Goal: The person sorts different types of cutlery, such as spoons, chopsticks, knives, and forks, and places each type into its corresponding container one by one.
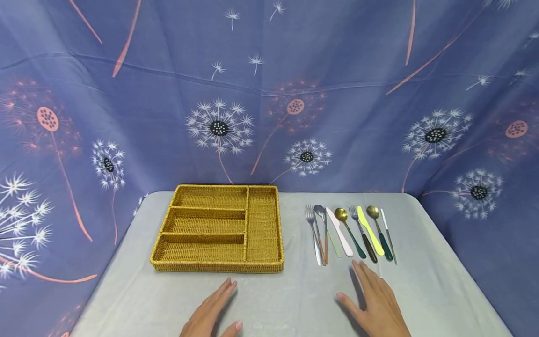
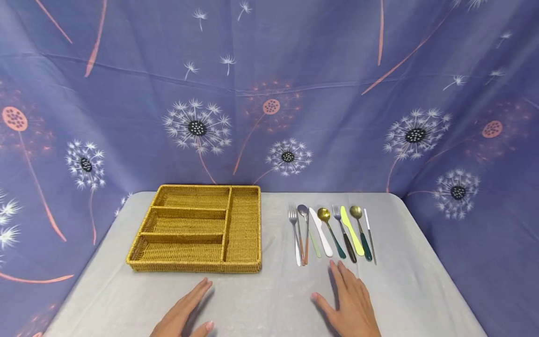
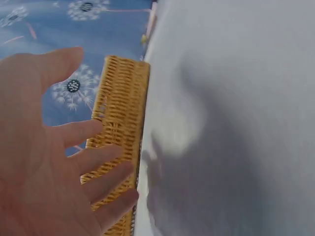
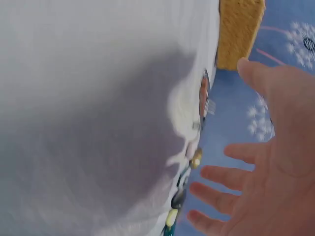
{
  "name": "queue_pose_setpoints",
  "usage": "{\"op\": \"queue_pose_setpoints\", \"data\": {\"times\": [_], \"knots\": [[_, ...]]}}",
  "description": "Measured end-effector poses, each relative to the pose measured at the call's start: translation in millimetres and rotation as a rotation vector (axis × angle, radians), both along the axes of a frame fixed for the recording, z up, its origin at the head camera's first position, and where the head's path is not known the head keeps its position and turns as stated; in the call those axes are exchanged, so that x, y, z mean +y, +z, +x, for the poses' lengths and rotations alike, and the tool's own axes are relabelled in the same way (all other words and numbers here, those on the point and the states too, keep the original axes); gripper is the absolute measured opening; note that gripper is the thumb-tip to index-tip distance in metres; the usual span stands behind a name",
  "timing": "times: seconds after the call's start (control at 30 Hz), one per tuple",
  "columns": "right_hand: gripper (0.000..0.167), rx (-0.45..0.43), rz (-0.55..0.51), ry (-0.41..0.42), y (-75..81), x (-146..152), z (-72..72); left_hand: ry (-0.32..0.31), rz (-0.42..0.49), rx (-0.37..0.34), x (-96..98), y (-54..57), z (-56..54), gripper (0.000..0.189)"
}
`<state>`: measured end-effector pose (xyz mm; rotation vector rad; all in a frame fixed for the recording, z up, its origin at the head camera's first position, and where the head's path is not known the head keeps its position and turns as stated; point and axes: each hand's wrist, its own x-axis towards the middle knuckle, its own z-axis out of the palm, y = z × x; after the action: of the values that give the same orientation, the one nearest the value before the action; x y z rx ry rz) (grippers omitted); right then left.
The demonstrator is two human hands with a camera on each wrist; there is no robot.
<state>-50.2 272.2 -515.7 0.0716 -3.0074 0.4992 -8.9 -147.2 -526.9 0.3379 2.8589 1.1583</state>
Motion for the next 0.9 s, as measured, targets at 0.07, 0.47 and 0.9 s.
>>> {"op": "queue_pose_setpoints", "data": {"times": [0.07, 0.47, 0.9], "knots": [[0.093, 0.067, -0.043, -0.001, 1.1, 6.2, -1.7, -0.007, 0.119, -0.140, 0.1, 10.1, -2.0, 0.075], [0.036, 0.128, -0.217, -0.202, 17.2, 48.5, -13.6, 0.304, 0.520, -0.295, -28.9, 26.5, -21.1, 0.041], [0.026, 0.176, -0.183, -0.176, 23.2, 98.7, -35.2, 0.474, 0.354, -0.027, -86.3, 45.2, -43.3, 0.039]]}}
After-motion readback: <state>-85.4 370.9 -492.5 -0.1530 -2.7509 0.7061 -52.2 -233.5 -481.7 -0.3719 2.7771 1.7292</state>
